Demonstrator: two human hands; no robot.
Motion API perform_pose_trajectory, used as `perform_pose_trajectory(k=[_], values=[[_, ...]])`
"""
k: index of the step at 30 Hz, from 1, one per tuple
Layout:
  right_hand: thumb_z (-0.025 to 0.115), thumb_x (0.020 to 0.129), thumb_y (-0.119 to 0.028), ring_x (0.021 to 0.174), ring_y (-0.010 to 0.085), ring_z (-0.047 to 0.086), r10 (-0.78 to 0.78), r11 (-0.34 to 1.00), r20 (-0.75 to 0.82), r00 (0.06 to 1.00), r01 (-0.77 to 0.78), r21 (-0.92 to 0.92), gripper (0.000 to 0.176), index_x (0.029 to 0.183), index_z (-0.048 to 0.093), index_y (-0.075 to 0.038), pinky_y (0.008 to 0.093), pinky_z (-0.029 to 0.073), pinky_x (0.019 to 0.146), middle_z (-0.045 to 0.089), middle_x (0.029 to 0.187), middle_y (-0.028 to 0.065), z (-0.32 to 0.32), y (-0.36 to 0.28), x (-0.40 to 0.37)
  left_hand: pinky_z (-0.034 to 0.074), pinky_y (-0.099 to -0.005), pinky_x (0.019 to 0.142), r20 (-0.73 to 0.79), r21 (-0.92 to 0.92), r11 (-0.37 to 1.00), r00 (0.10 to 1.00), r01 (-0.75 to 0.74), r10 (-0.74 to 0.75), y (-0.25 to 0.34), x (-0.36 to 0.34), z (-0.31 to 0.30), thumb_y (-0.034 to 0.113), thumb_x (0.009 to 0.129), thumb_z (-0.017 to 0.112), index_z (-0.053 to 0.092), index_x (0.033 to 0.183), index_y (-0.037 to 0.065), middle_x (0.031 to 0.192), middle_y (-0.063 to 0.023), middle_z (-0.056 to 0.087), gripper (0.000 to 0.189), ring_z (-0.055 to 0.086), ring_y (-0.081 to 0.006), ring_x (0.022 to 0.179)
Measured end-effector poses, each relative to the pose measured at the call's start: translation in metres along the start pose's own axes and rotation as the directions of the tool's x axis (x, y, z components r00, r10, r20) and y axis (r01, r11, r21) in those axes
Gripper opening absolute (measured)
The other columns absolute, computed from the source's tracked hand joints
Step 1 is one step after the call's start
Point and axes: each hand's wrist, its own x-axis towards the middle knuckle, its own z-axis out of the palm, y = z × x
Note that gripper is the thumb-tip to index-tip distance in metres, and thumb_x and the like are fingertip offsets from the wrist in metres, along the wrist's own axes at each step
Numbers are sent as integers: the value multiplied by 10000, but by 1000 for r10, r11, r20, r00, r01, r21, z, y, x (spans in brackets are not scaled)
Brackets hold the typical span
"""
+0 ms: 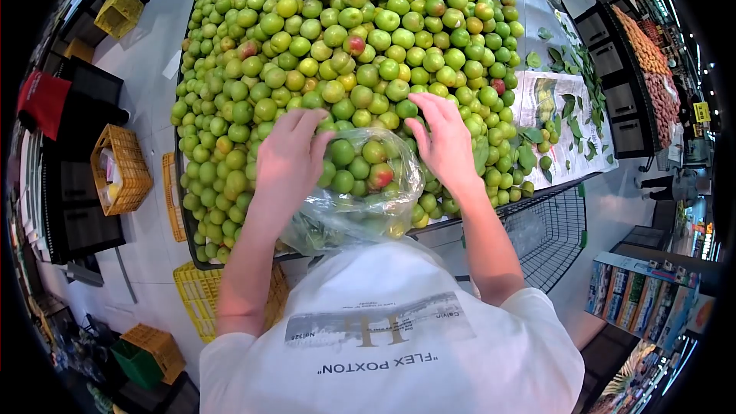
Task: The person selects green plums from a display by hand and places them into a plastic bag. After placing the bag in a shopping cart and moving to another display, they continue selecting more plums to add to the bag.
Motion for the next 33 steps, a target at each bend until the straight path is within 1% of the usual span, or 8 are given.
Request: perform_pose_trajectory(k=[7,9,15,22,25,27,30,33], values=[[738,861,-129,1139,355,581,-81,988,78,994,91,-121,619,1429,500,-65,440,541,920,574,1299,159,33,5,50,550,-459,876,-56,182,972,986,-146,159,-14,82,53,144,947,677,505,1441,138,1286,-157,573,523,616,-349,1141],[730,860,-138,1106,351,589,-67,975,85,994,83,-208,610,1421,503,-66,439,549,900,572,1271,168,45,3,57,551,-487,886,124,284,959,990,23,-60,-8,101,62,168,981,612,425,1510,172,1297,-186,529,561,590,-376,1155],[638,897,-127,1000,349,636,93,891,145,985,-17,-454,463,1344,536,-59,421,605,718,568,1173,186,60,-10,64,574,-486,839,65,352,936,998,-13,-11,-8,117,81,117,882,659,466,1436,159,1214,-208,529,589,589,-400,1093],[659,898,-134,994,377,651,52,961,42,998,-39,-275,434,1316,545,-105,453,597,758,565,1183,192,53,-2,62,584,-482,794,-45,258,966,998,-30,42,-10,118,85,73,831,684,535,1297,152,1140,-208,540,495,611,-402,1041],[668,941,-147,981,354,671,141,984,-56,988,-133,121,466,1380,519,-104,440,566,816,575,1216,176,43,5,54,574,-478,783,-103,160,986,993,-40,57,-6,109,72,91,883,644,541,1304,165,1105,-200,545,440,606,-390,1044],[640,994,-163,929,235,683,357,708,130,925,-358,609,444,1411,500,-105,354,577,756,600,1224,137,30,11,44,544,-466,792,-175,26,998,983,-58,62,6,91,48,144,929,639,565,1318,152,1085,-123,573,397,635,-332,962],[562,1058,-215,884,161,663,322,-137,515,794,-499,856,436,1462,463,-82,276,564,694,641,1223,118,-7,1,23,541,-444,787,20,-259,962,995,-91,100,20,45,9,128,912,669,578,1302,156,1067,-108,583,401,636,-322,929],[538,1072,-249,828,150,630,220,-188,644,732,-616,765,443,1471,452,-76,253,523,655,649,1208,116,-25,-17,-7,543,-427,767,251,-309,950,960,-44,126,28,-6,-2,117,895,697,579,1302,160,1038,-103,578,425,632,-319,915]])
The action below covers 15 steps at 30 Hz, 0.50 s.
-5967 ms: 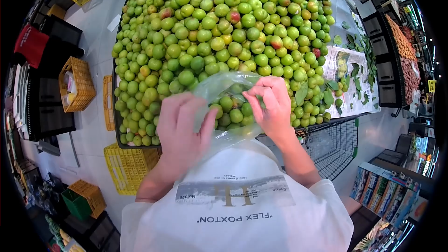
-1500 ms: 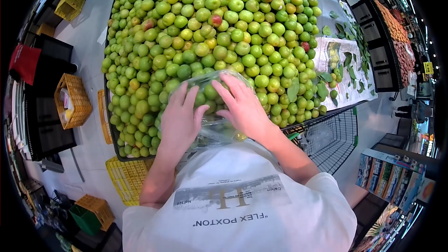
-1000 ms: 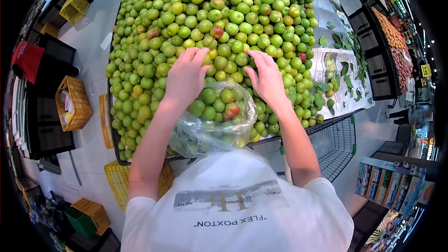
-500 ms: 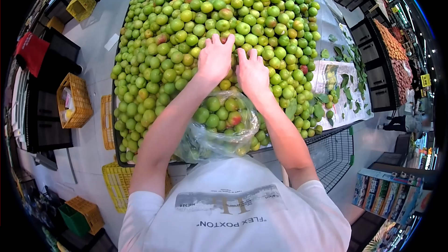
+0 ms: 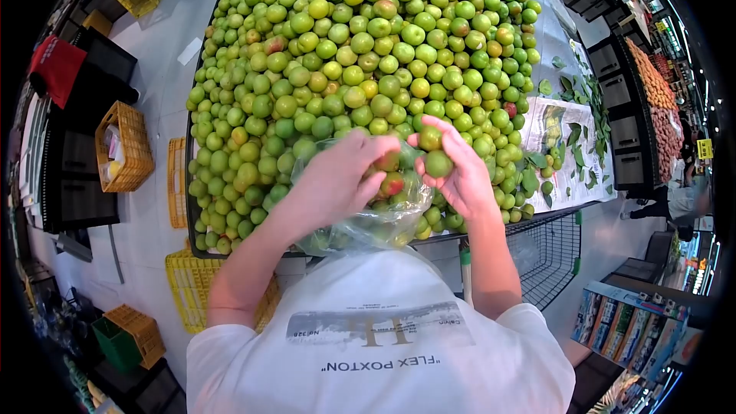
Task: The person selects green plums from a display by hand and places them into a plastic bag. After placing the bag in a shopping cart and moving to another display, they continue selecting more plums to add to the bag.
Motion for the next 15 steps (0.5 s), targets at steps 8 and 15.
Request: perform_pose_trajectory(k=[8,15], values=[[604,1021,-157,1161,360,614,-487,327,197,851,387,-862,407,1404,527,-40,430,503,978,620,1241,183,25,58,-14,554,-420,756,13,310,948,997,70,-78,5,-43,36,278,846,786,555,1399,199,1133,-106,562,605,624,-310,987],[741,906,-150,1126,365,585,-486,60,297,822,370,-927,539,1411,554,-131,440,529,911,573,1268,139,37,69,-19,561,-387,689,-40,255,948,982,189,-185,-8,-65,45,375,761,852,542,1430,126,1227,-110,542,778,659,-275,886]])
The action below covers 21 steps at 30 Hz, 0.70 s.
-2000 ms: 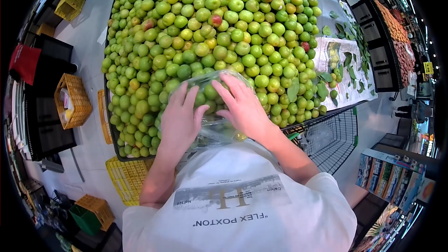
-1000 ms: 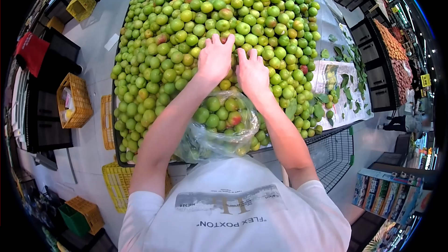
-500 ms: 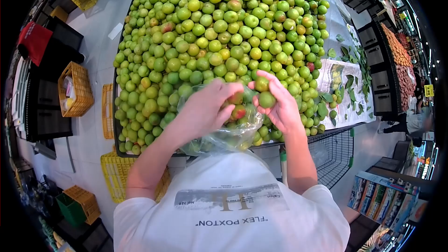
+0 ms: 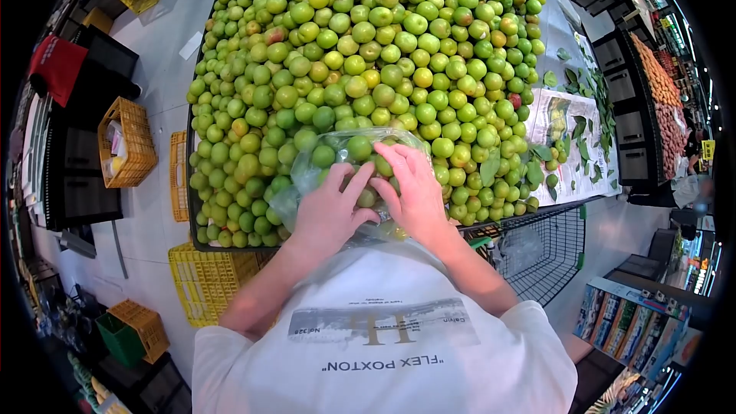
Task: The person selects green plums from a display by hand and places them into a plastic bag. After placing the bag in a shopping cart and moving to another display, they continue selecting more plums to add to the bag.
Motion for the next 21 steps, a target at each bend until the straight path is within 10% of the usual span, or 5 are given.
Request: perform_pose_trajectory(k=[4,21], values=[[810,828,-179,1097,325,582,-64,991,31,997,67,-116,618,1397,571,-146,419,539,868,575,1246,110,1,1,1,536,-427,778,-218,53,985,961,-164,172,-17,-20,5,390,741,854,587,1313,80,1158,-111,598,703,649,-318,927],[863,729,-234,1117,293,579,-214,971,399,892,239,-13,717,1388,595,-151,399,545,888,581,1248,78,-18,-8,13,429,-433,870,-188,50,907,888,-418,420,2,-37,-29,115,735,787,682,799,144,812,12,580,127,597,-197,782]])
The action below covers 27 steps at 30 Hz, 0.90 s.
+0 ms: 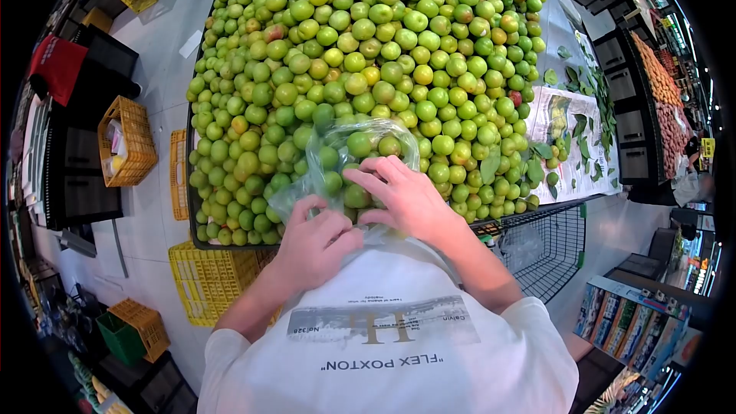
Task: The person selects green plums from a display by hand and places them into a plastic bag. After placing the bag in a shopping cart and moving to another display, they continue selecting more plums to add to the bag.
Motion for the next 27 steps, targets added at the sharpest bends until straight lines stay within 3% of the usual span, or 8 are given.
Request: perform_pose_trajectory(k=[6,9,11,17,22,24,25,27], values=[[859,743,-258,1119,314,575,11,1000,88,996,-12,20,686,1350,575,-109,421,544,884,578,1220,101,-18,11,-7,400,-406,803,5,35,999,999,34,-34,-13,-4,-8,138,723,804,681,830,152,828,15,609,164,593,-191,745],[837,791,-298,1069,340,603,48,998,-168,985,-55,-37,619,1311,570,-94,435,542,875,614,1146,120,-21,27,-8,393,-404,826,53,67,996,997,61,-65,-22,-9,-15,180,753,796,687,874,153,830,5,627,166,600,-187,775],[806,840,-353,1036,360,624,387,905,-237,891,-417,-90,592,1298,559,-70,452,538,868,634,1098,141,-24,28,-5,397,-408,861,105,87,993,990,82,-91,-24,-8,-20,211,777,785,694,902,157,830,-2,639,163,611,-183,810],[747,913,-326,957,412,664,509,847,-272,816,-532,-10,510,1283,557,-30,511,545,790,633,1141,186,-7,40,3,403,-416,907,194,132,984,971,117,-141,-46,-5,-35,347,722,824,698,1090,122,1078,-41,681,449,578,-270,1056],[733,928,-257,870,420,674,421,901,-287,860,-432,27,341,1156,623,-28,499,547,759,679,959,178,0,56,1,433,-439,961,238,211,970,956,121,-171,-53,-12,-41,82,747,775,683,1092,58,1298,-100,590,357,528,-328,1157],[711,953,-194,722,311,665,514,840,-257,818,-420,344,197,1027,643,-25,408,538,691,636,756,102,4,56,1,435,-427,950,248,254,956,945,150,-214,-59,-14,-36,48,755,748,685,1077,62,1274,-108,595,328,532,-330,1148],[711,953,-194,722,311,665,511,841,-253,822,-417,343,197,1027,643,-25,408,538,691,636,756,102,3,55,2,438,-414,939,252,300,937,933,178,-258,-62,-16,-33,13,763,721,687,1061,66,1250,-116,601,305,537,-332,1139],[681,983,-156,631,150,578,569,755,-237,788,-386,530,151,959,627,-17,300,489,631,563,697,16,-2,54,2,449,-406,914,223,291,931,931,221,-290,-67,-20,-27,-5,765,703,684,1024,56,1190,-118,621,267,557,-328,1091]])
